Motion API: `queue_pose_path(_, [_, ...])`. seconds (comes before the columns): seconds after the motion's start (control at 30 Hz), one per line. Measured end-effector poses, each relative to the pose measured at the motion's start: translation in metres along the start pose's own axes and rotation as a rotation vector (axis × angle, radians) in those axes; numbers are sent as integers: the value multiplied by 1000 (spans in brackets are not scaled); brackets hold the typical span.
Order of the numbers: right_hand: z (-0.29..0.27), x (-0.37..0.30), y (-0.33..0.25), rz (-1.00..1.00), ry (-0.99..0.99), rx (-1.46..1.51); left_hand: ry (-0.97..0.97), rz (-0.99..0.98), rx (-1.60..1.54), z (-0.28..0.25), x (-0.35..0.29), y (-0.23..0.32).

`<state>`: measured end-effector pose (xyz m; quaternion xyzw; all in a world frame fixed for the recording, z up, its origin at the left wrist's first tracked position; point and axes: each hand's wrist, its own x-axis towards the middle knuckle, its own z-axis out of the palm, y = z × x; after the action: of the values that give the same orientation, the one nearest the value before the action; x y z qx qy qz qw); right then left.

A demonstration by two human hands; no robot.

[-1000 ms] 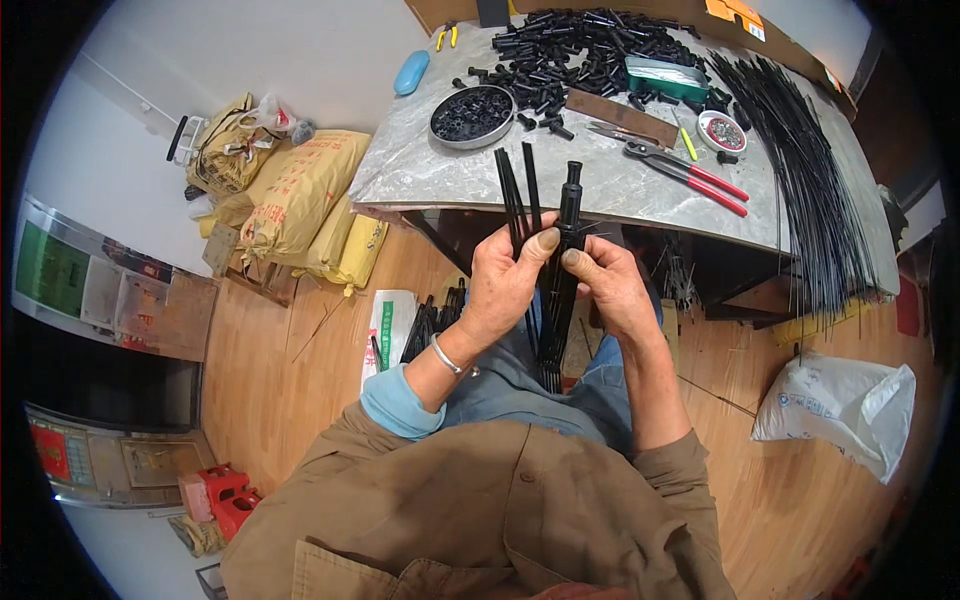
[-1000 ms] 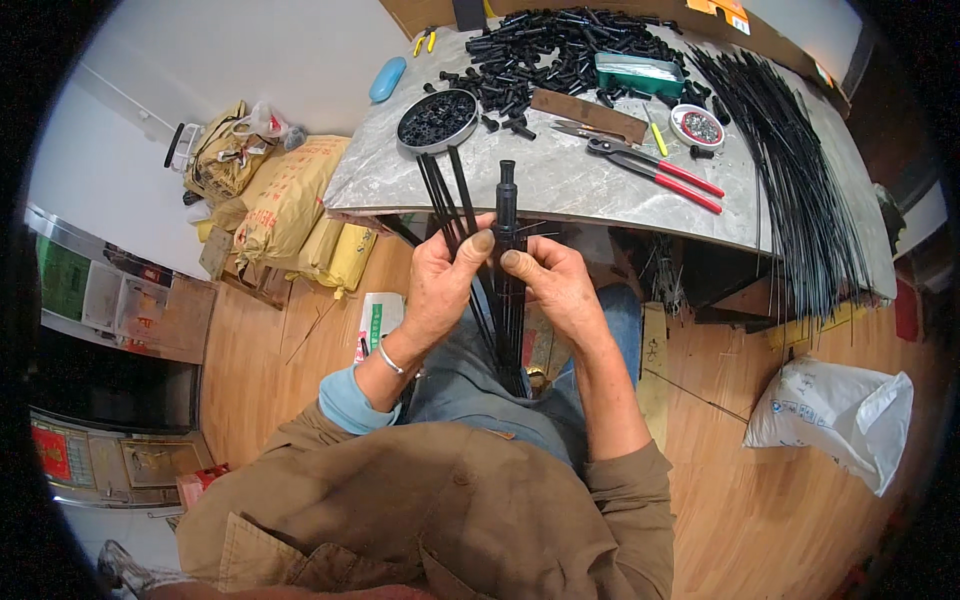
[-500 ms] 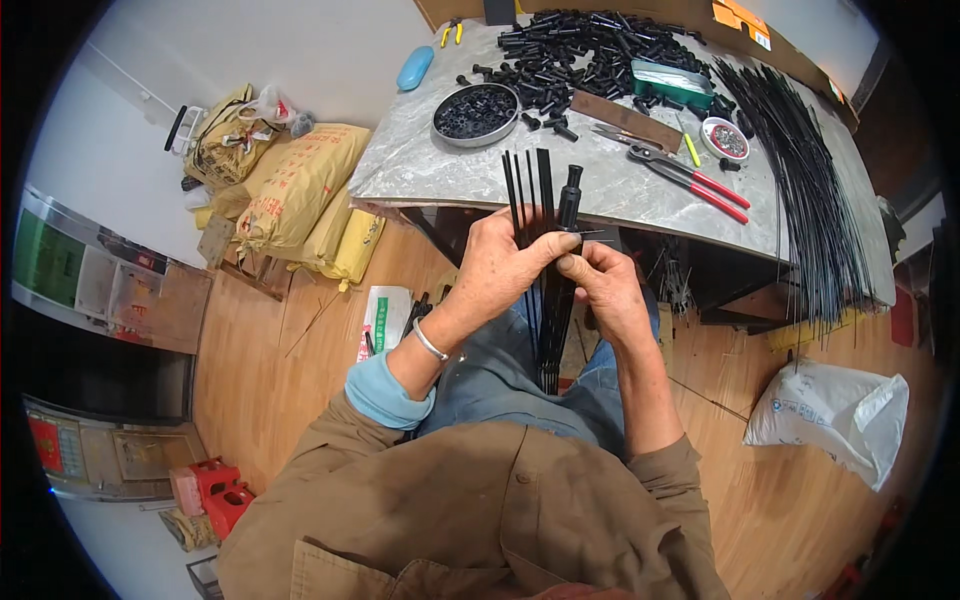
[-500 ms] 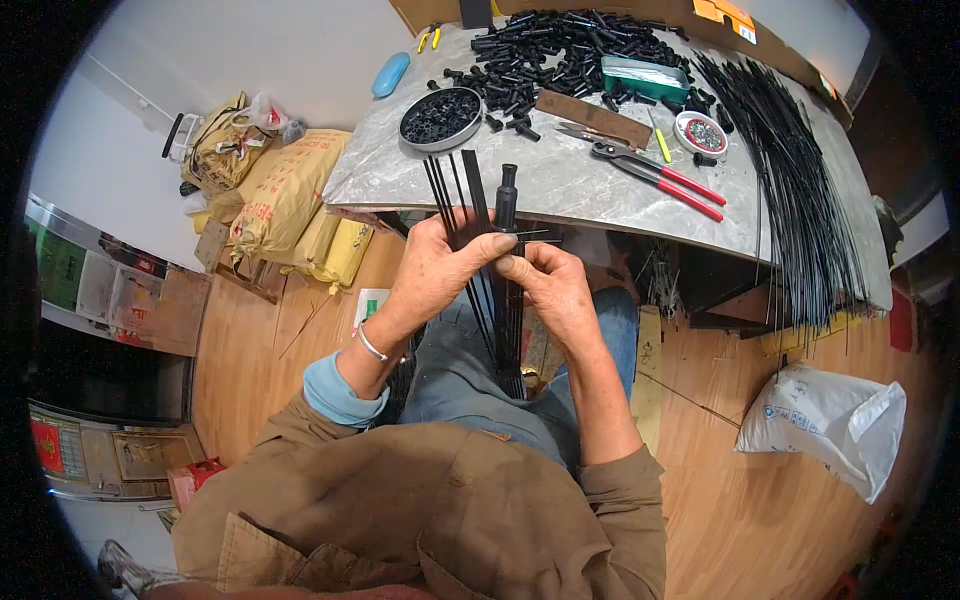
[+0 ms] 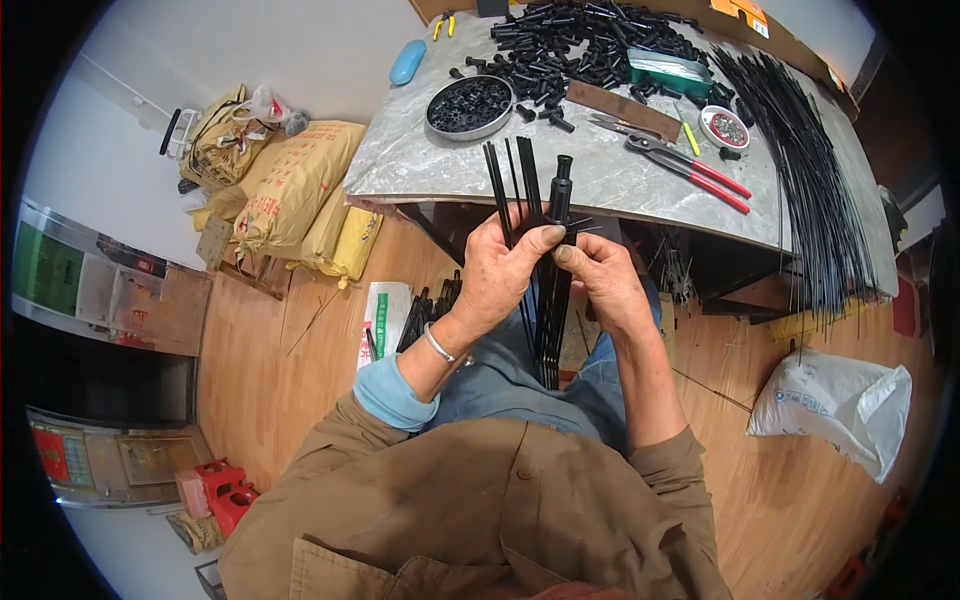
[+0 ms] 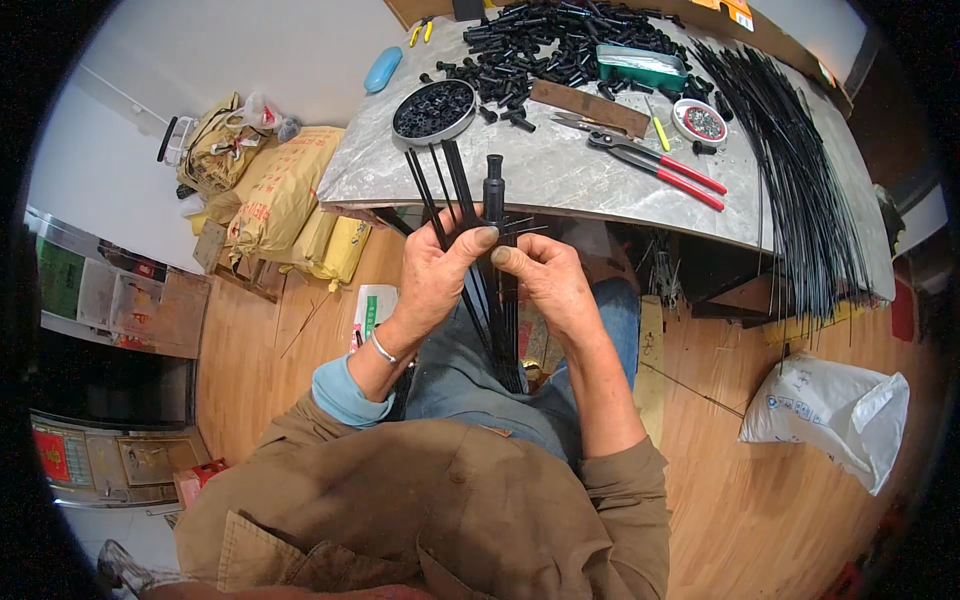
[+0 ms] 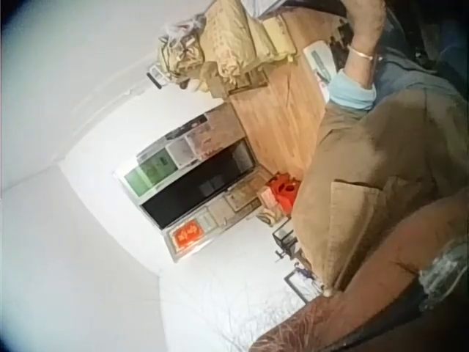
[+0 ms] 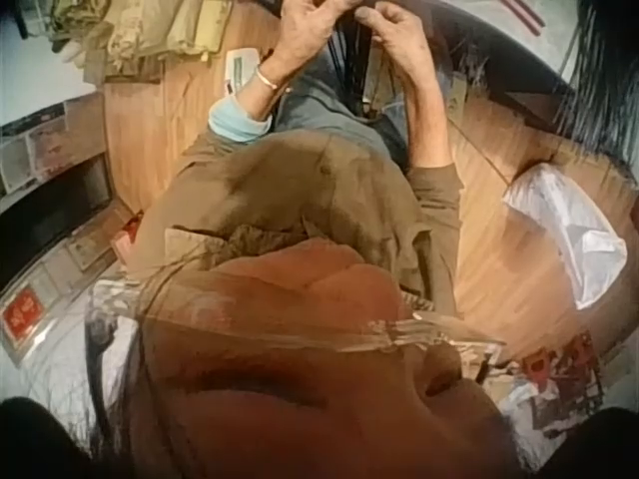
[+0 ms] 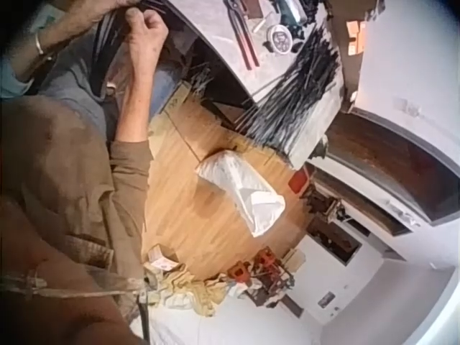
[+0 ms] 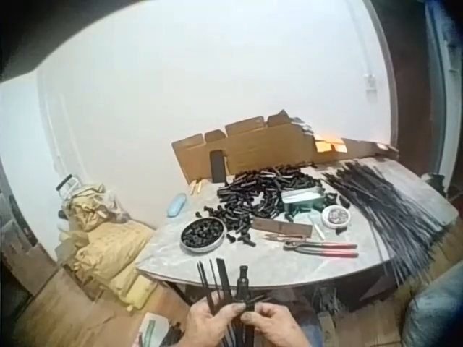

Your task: Assembling black plastic rods into connector components using hand tools.

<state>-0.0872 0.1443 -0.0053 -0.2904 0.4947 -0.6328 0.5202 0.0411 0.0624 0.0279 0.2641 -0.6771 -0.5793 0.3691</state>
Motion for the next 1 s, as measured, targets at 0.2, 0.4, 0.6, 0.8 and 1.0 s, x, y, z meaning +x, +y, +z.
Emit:
queue_pose_path(0.2, [8,-1,-3,2,16,-49,75,51,-104,4,-4,-3])
queue_pose_path(0.4, [1,-4,-4,-5,9,-218,12,3,-165,1,-6,1])
queue_pose_path(0.6, [-2,-1,-6,116,-66,-34,-22,27,-108,1,-9,3])
queue_pose_path(0.8, [7,-8,-10,33,36,-86,-10,9,-7,-6,-4,0])
queue_pose_path(1.0, [10,-5,-6,-3,36,-150,-106,-86,26,-8,1,18])
